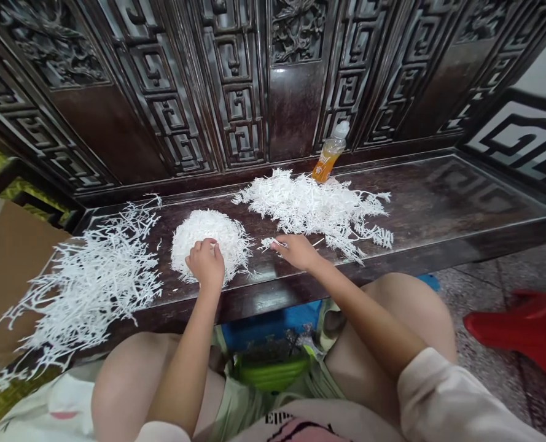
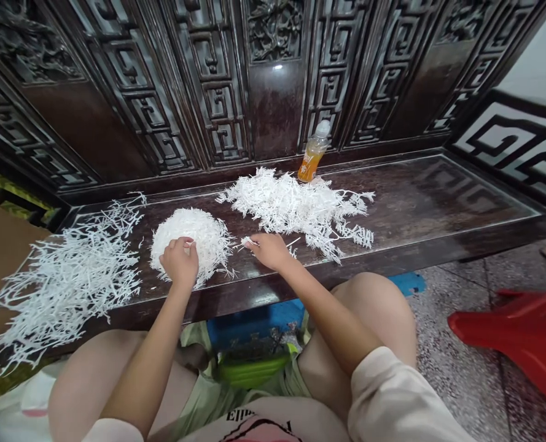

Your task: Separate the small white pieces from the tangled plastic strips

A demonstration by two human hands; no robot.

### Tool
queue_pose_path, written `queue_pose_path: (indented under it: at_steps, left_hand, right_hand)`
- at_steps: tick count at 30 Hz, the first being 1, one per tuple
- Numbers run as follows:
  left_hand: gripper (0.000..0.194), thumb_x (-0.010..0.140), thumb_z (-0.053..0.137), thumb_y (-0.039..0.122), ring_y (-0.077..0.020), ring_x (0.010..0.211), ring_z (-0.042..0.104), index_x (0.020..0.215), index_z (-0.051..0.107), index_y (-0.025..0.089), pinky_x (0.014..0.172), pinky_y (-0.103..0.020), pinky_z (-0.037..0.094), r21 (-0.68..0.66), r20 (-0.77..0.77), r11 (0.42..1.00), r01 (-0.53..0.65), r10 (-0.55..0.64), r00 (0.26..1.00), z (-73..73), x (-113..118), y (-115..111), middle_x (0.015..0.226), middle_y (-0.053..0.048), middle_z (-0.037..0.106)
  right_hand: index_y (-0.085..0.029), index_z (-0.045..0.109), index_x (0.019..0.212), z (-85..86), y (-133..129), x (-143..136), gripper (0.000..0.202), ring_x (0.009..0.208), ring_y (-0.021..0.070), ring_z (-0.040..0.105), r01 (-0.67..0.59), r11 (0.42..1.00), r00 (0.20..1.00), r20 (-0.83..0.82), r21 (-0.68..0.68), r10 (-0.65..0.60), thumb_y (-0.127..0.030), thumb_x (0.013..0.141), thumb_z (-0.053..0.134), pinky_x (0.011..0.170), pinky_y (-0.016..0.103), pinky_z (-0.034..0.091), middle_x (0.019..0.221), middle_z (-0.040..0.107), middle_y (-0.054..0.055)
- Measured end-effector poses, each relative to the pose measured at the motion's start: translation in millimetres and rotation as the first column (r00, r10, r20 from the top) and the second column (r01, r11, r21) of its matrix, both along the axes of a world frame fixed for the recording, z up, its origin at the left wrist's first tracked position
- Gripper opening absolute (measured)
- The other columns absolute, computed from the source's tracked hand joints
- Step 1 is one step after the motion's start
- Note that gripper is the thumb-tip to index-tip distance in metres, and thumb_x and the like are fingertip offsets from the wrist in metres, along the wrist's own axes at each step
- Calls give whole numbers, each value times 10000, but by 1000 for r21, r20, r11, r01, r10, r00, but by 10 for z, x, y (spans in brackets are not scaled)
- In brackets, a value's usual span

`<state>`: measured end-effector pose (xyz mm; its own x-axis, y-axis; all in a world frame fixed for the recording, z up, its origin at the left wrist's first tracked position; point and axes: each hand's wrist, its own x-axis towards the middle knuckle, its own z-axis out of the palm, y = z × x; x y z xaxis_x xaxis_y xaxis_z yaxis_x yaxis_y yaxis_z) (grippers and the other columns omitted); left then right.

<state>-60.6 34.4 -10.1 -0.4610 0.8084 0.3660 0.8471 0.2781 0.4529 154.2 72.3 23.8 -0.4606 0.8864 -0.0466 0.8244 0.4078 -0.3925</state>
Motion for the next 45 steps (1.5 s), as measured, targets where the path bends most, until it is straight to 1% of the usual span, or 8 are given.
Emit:
queue_pose_path:
  at_steps: [6,10,14,16,25,33,39,45]
  left_hand:
    - [176,766,449,338,-160,662,503,783,556,200,696,-306,308,39,96,954,297,-299,949,213,321,-130,713,-26,569]
    - [170,754,469,340,-153,636,511,805,553,202,689,-295,330,35,197,940,340,-340,919,294,442,-234,680,-15,570]
    - [248,747,486,333,-186,807,522,959,550,223,738,-301,335,9,179,831,555,-548,817,295,514,-298,849,-45,588]
    - [272,760,468,323,-199,857,508,1007,542,234,751,-307,332,-7,147,799,601,-594,791,270,552,-318,901,-56,581]
    - [154,781,415,261,-172,738,503,785,555,199,695,-288,339,-57,116,799,599,-591,799,196,576,-318,748,-40,566]
    - [153,782,360,219,-156,641,474,710,491,187,611,-271,304,-93,93,871,482,-474,875,132,576,-292,670,-29,520]
    - [182,764,362,188,-132,580,399,585,391,192,552,-252,271,42,213,908,417,-416,884,173,544,-261,583,3,412]
    - [171,755,366,179,-112,551,356,586,348,192,537,-238,270,171,392,936,309,-352,850,229,590,-254,561,27,349]
  right_hand:
    - [-168,538,662,52,-78,-92,349,672,126,507,-36,994,999,-7,106,37,-373,851,328,636,227,230,683,596,17]
    - [-166,551,690,40,-112,-127,331,745,145,524,-56,990,997,51,133,50,-359,850,335,642,250,215,764,620,37]
    - [-171,588,744,12,-140,-138,265,798,160,522,-152,982,983,119,110,139,-309,827,378,666,271,215,817,625,57]
    - [-176,607,799,10,-157,-141,215,826,167,511,-215,970,972,124,111,201,-280,799,418,684,276,221,847,622,63]
    - [-192,622,780,54,-176,-109,237,803,167,485,-241,961,968,109,134,227,-321,785,424,684,282,226,804,607,45]
    - [-191,613,728,80,-148,-121,292,772,147,492,-225,973,970,100,50,220,-361,813,391,651,258,220,782,602,42]
    - [-158,518,570,138,-177,-153,294,603,96,435,-230,973,973,-14,-28,230,-282,788,365,611,220,217,590,537,-6]
    - [-156,465,526,155,-193,-238,295,550,83,370,-95,995,987,-131,-12,93,-284,765,350,580,204,228,565,487,-16]
